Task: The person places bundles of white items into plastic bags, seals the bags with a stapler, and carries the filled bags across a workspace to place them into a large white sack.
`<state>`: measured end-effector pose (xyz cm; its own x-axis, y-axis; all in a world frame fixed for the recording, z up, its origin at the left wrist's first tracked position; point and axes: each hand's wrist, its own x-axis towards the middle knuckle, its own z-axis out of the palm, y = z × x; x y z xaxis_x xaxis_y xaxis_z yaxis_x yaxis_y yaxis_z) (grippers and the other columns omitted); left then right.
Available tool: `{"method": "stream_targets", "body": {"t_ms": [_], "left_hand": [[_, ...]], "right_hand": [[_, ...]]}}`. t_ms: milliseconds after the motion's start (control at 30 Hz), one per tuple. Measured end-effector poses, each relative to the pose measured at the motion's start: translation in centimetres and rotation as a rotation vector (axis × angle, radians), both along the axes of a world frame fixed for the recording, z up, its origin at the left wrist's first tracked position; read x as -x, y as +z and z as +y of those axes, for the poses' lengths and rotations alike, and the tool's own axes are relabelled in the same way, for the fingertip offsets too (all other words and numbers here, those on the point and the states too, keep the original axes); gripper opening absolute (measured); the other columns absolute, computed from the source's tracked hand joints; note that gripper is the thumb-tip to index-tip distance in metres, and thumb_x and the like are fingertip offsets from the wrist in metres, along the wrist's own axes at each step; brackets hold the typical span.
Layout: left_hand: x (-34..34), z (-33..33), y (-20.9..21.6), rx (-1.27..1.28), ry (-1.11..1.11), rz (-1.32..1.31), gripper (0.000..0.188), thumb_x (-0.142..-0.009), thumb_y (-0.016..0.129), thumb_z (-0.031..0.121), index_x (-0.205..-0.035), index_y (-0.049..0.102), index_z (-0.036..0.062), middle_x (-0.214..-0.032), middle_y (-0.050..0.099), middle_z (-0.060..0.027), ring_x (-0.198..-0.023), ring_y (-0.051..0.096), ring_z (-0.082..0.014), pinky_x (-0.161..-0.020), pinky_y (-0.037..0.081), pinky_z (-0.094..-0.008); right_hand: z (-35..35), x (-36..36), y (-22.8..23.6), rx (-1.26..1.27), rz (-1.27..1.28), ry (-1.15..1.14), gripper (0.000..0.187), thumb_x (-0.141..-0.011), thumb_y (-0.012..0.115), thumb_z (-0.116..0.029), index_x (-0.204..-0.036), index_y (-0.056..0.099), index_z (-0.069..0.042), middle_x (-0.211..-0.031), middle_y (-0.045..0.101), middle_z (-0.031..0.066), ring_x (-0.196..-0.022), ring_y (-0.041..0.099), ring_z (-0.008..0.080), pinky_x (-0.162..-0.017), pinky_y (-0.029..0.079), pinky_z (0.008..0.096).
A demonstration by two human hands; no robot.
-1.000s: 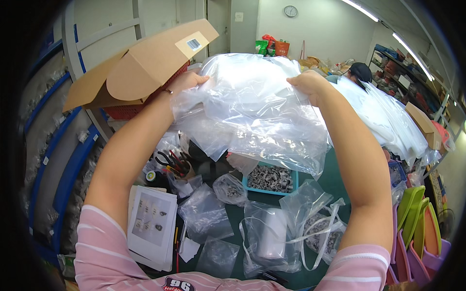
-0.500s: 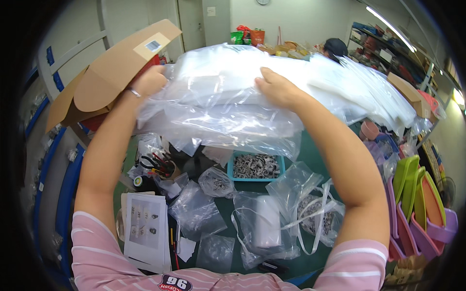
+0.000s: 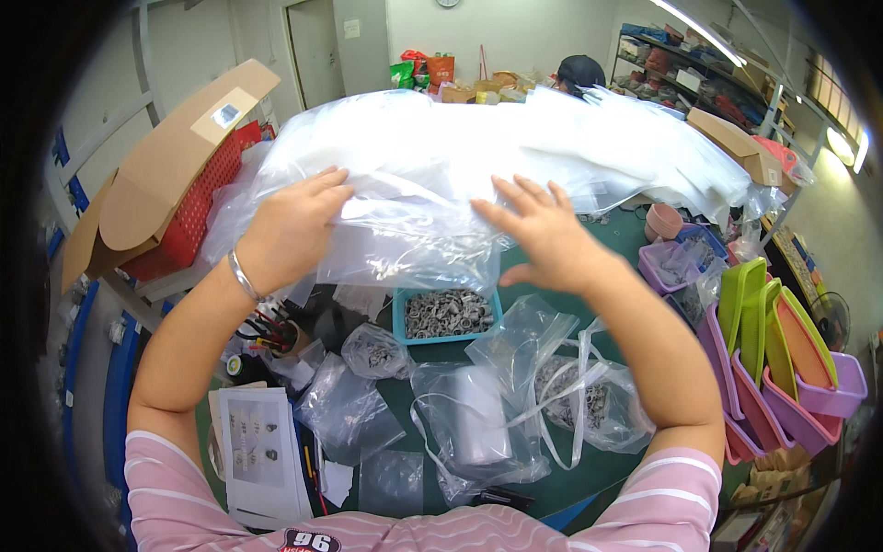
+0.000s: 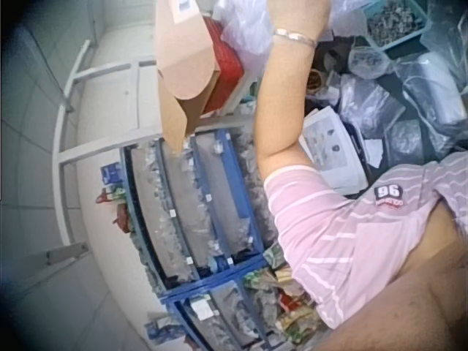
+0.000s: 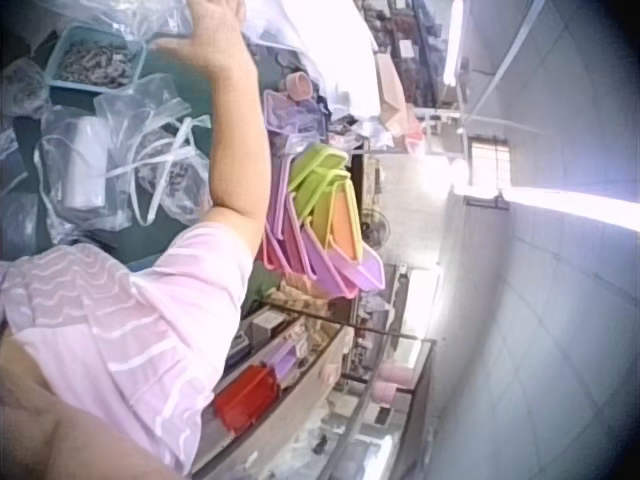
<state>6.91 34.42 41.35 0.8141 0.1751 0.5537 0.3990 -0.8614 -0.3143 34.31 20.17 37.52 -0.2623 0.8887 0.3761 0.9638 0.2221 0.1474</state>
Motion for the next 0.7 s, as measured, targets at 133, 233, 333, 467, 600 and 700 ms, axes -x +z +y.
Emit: {"method": "stream_targets", "body": {"t_ms": [133, 233, 333, 467, 600, 700], "left_hand": [[-0.8, 2.3, 1.4, 0.694, -0.018, -0.277, 0.019, -0.084, 0.049, 0.012, -0.096, 0.056, -0.0011, -0.085, 0.063, -0.0141, -0.079, 0.062, -0.0251, -0.072, 0.049, -0.034], [-2.1, 2.4, 2.3, 1.312, -0.098, -0.725, 0.019, -0.089, 0.043, 0.012, -0.091, 0.054, -0.0029, -0.081, 0.062, -0.0148, -0.074, 0.062, -0.0238, -0.07, 0.051, -0.0346], [-2.4, 2.7, 2.8, 1.52, -0.223, -1.081, 0.021, -0.092, 0.04, 0.014, -0.092, 0.051, -0.0041, -0.083, 0.061, -0.0164, -0.076, 0.062, -0.026, -0.072, 0.052, -0.0365], [-1.8, 3.4, 3.5, 1.492, -0.375, -1.305, 0.023, -0.093, 0.036, 0.014, -0.1, 0.047, -0.0053, -0.092, 0.058, -0.0176, -0.079, 0.061, -0.0267, -0.073, 0.052, -0.0377], [-2.1, 3.4, 3.5, 1.464, -0.384, -1.337, 0.026, -0.094, 0.035, 0.015, -0.102, 0.046, -0.0061, -0.093, 0.058, -0.017, -0.08, 0.061, -0.0272, -0.074, 0.052, -0.0389], [-2.2, 3.4, 3.3, 1.47, -0.396, -1.326, 0.026, -0.094, 0.035, 0.015, -0.102, 0.046, -0.0063, -0.092, 0.059, -0.017, -0.08, 0.061, -0.0276, -0.073, 0.052, -0.0392]], "right_hand": [[-0.1, 2.6, -1.4, -0.235, 0.038, 0.032, 0.073, -0.059, 0.074, -0.013, -0.124, 0.042, -0.017, -0.131, 0.039, 0.0112, -0.122, 0.035, 0.029, -0.1, 0.023, 0.0489], [1.2, 2.2, -1.2, -0.337, 0.041, 0.242, 0.044, -0.064, 0.068, -0.008, -0.105, 0.057, -0.013, -0.111, 0.056, 0.0089, -0.106, 0.05, 0.026, -0.09, 0.036, 0.0417], [2.8, 1.0, -0.2, -0.362, 0.134, 0.284, 0.022, -0.068, 0.063, -0.007, -0.09, 0.064, -0.01, -0.089, 0.063, 0.0074, -0.086, 0.059, 0.0247, -0.077, 0.045, 0.0353], [4.6, -2.9, 2.8, -0.393, 0.233, 0.108, 0.016, -0.072, 0.062, -0.011, -0.087, 0.064, -0.005, -0.078, 0.064, 0.0097, -0.076, 0.061, 0.0282, -0.07, 0.048, 0.0332], [5.2, -8.2, 5.1, 0.162, 0.176, -0.107, 0.037, -0.071, 0.069, -0.019, -0.104, 0.06, -0.006, -0.113, 0.056, 0.0155, -0.108, 0.051, 0.0277, -0.097, 0.034, 0.0349], [1.8, -6.6, 8.3, 0.398, -0.113, -0.097, 0.079, -0.059, 0.078, -0.033, -0.123, 0.044, 0.0, -0.131, 0.04, 0.0202, -0.124, 0.035, 0.029, -0.104, 0.025, 0.0354]]}}
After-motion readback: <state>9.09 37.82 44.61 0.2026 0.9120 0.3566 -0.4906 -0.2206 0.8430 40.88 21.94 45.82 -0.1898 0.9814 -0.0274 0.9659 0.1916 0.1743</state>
